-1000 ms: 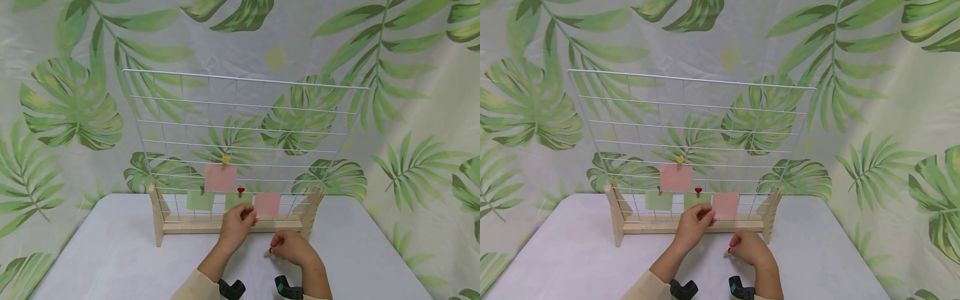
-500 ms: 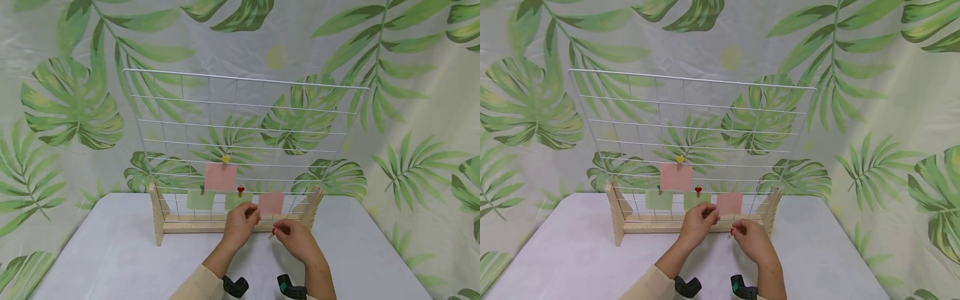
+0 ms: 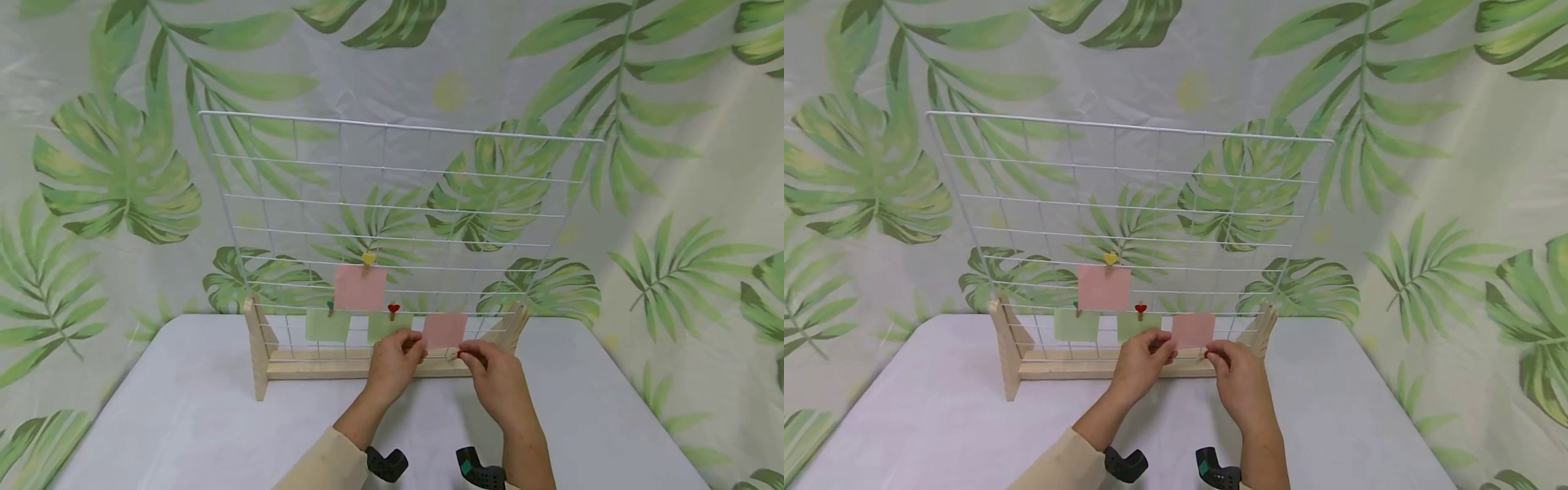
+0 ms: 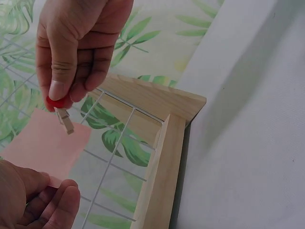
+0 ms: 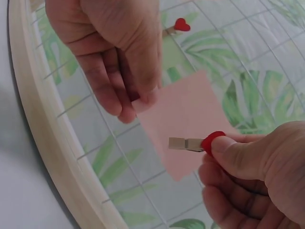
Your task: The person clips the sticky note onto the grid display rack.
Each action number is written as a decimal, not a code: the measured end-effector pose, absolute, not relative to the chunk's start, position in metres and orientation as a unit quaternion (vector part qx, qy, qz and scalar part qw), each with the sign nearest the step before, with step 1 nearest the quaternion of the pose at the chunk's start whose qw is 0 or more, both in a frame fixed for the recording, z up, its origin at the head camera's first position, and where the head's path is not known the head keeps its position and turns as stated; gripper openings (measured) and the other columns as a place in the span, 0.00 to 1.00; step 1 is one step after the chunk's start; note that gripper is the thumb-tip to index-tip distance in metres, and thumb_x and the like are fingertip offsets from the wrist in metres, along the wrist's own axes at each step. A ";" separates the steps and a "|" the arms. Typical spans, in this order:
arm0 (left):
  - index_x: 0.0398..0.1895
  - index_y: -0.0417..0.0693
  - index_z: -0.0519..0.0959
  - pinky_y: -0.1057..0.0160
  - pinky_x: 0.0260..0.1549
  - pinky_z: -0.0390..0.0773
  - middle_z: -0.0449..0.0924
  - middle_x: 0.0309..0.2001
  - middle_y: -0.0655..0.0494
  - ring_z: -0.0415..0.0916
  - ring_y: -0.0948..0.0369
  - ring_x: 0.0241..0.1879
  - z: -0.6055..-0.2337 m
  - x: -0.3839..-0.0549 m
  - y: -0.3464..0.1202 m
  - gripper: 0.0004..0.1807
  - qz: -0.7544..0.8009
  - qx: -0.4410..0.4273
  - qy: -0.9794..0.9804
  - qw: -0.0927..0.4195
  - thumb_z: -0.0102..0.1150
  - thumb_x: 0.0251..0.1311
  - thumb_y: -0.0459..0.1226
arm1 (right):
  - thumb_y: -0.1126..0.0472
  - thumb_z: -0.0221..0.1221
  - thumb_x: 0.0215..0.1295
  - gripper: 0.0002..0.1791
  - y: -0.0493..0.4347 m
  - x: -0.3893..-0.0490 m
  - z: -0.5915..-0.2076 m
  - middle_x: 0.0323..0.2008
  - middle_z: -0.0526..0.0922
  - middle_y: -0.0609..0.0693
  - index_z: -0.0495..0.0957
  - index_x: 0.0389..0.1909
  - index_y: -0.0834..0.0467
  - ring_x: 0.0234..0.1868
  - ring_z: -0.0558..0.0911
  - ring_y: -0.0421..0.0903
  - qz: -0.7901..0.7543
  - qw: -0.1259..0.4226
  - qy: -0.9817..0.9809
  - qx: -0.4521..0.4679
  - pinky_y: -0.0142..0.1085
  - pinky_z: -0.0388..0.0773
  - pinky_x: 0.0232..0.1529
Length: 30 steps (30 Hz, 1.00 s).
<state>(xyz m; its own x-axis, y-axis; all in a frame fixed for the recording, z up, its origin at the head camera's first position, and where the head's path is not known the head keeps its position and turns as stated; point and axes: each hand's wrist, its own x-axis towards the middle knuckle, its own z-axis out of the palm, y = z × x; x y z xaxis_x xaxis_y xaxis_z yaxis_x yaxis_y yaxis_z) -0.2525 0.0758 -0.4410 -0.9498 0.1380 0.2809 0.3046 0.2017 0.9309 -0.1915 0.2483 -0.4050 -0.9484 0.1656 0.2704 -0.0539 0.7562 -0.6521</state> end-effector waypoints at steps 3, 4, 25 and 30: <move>0.43 0.36 0.85 0.73 0.28 0.80 0.88 0.30 0.49 0.84 0.65 0.30 -0.441 -0.254 0.076 0.08 -0.615 -0.143 -0.772 0.067 0.63 0.67 0.33 | 0.62 0.63 0.70 0.10 0.246 -0.192 -0.405 0.46 0.85 0.54 0.86 0.48 0.57 0.45 0.84 0.49 0.339 0.174 -0.924 -0.022 0.36 0.80 0.40; 0.43 0.37 0.86 0.73 0.28 0.80 0.88 0.30 0.50 0.84 0.65 0.30 -0.441 -0.254 0.077 0.08 -0.615 -0.141 -0.773 0.066 0.63 0.67 0.33 | 0.62 0.64 0.70 0.09 0.246 -0.192 -0.405 0.45 0.85 0.54 0.87 0.48 0.57 0.45 0.83 0.49 0.334 0.180 -0.925 -0.019 0.36 0.79 0.39; 0.44 0.37 0.86 0.75 0.29 0.80 0.89 0.32 0.49 0.85 0.65 0.30 -0.437 -0.257 0.078 0.08 -0.614 -0.136 -0.774 0.065 0.64 0.67 0.33 | 0.68 0.70 0.60 0.04 0.242 -0.216 -0.373 0.34 0.86 0.54 0.87 0.36 0.61 0.35 0.83 0.52 0.210 0.401 -0.884 0.112 0.46 0.83 0.33; 0.42 0.37 0.86 0.75 0.28 0.80 0.88 0.31 0.48 0.86 0.62 0.31 -0.439 -0.257 0.078 0.07 -0.621 -0.134 -0.769 0.064 0.64 0.67 0.33 | 0.67 0.70 0.60 0.03 0.243 -0.229 -0.361 0.34 0.87 0.53 0.88 0.35 0.60 0.37 0.86 0.52 0.159 0.413 -0.883 0.159 0.44 0.84 0.36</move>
